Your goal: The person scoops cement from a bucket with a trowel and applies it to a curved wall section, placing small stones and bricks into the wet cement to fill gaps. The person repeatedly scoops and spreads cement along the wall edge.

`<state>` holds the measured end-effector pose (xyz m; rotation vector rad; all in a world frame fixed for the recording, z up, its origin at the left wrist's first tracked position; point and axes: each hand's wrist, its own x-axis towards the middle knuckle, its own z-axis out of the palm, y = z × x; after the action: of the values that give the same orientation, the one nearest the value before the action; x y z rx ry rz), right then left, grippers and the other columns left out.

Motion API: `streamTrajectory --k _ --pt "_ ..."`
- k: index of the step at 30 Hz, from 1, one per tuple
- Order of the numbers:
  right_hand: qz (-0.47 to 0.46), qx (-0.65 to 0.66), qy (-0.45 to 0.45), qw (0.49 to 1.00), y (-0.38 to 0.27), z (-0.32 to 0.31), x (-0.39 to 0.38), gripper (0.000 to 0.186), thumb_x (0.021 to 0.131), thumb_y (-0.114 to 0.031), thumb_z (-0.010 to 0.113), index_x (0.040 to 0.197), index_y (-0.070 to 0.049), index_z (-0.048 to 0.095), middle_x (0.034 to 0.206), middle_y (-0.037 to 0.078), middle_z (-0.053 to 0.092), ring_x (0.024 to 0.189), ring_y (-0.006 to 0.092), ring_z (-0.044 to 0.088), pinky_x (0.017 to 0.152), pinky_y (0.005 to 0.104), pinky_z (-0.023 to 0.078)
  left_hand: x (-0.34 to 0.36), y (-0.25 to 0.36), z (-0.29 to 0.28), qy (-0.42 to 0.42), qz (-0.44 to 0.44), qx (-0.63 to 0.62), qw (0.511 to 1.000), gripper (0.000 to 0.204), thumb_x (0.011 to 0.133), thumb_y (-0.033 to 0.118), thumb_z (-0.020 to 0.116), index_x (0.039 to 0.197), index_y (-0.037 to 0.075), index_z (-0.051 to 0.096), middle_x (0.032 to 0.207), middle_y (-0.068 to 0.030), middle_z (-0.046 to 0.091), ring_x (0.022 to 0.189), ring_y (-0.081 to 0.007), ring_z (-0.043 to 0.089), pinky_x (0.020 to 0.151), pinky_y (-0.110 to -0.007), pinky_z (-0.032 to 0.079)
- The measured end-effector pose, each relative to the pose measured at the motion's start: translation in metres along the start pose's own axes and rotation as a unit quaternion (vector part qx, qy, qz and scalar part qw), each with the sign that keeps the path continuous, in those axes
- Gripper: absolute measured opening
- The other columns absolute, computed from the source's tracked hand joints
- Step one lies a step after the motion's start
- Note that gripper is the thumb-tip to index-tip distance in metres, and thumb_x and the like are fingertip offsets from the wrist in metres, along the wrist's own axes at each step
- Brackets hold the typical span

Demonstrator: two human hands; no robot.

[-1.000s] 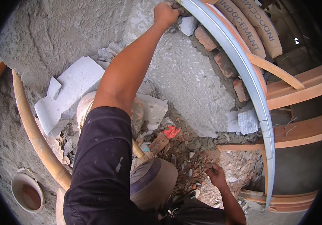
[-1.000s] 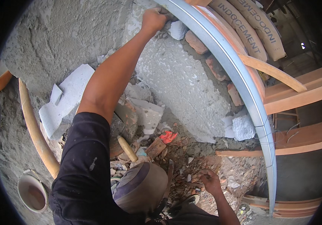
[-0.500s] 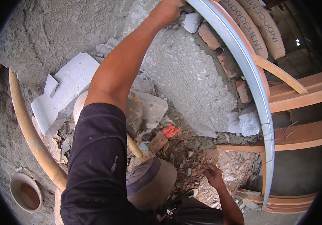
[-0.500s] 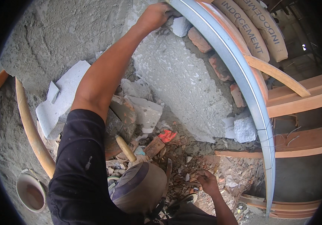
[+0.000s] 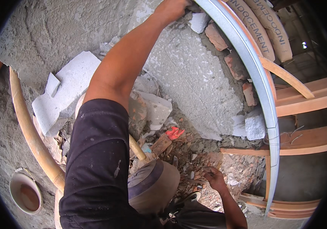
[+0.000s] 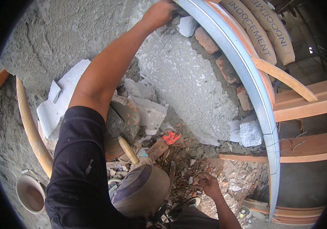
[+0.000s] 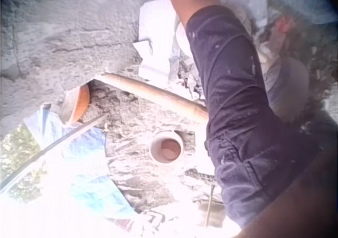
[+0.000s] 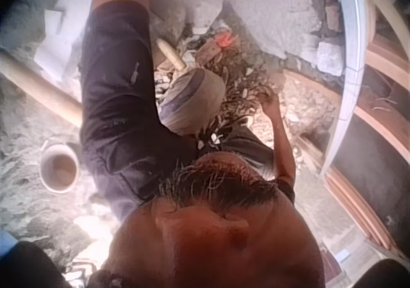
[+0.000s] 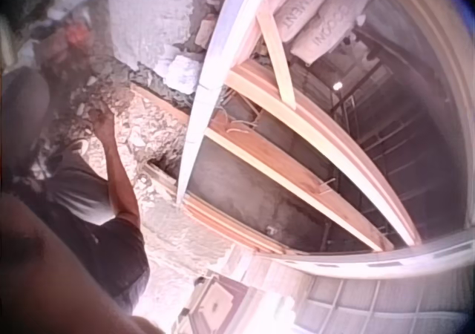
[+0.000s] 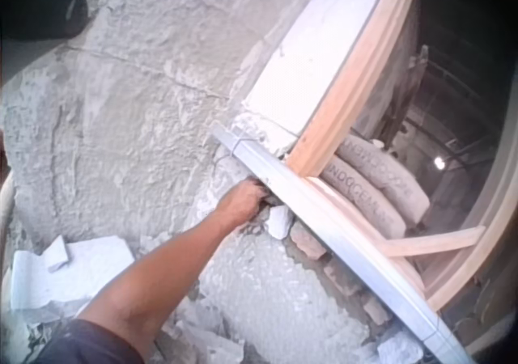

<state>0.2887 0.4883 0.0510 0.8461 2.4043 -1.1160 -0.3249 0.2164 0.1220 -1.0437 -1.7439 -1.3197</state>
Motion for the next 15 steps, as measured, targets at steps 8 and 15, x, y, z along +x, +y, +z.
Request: streamTrajectory --k 8,15 --pt "0.009 0.011 -0.003 1.0 0.002 -0.002 0.0 0.019 0.092 -0.008 0.07 0.109 0.0 0.065 0.098 0.004 0.069 0.094 0.013 0.064 0.085 0.0299 0.051 0.004 0.021 0.009 0.045 -0.084 -0.431 0.897 0.03 0.087 -0.002 0.049 0.108 -0.007 0.068 0.112 -0.0221 0.068 0.102 -0.0306 0.066 0.095 -0.04 0.05" --pt "-0.007 -0.005 -0.006 1.0 0.002 0.0 0.004 0.017 0.093 -0.008 0.07 0.107 -0.001 0.066 0.097 0.004 0.069 0.092 0.0123 0.064 0.084 0.0289 0.051 -0.003 0.015 -0.002 0.08 0.094 -0.016 0.992 0.029 0.084 -0.003 0.063 0.111 0.004 0.071 0.115 -0.0242 0.065 0.11 -0.0394 0.061 0.097 -0.043 0.05"
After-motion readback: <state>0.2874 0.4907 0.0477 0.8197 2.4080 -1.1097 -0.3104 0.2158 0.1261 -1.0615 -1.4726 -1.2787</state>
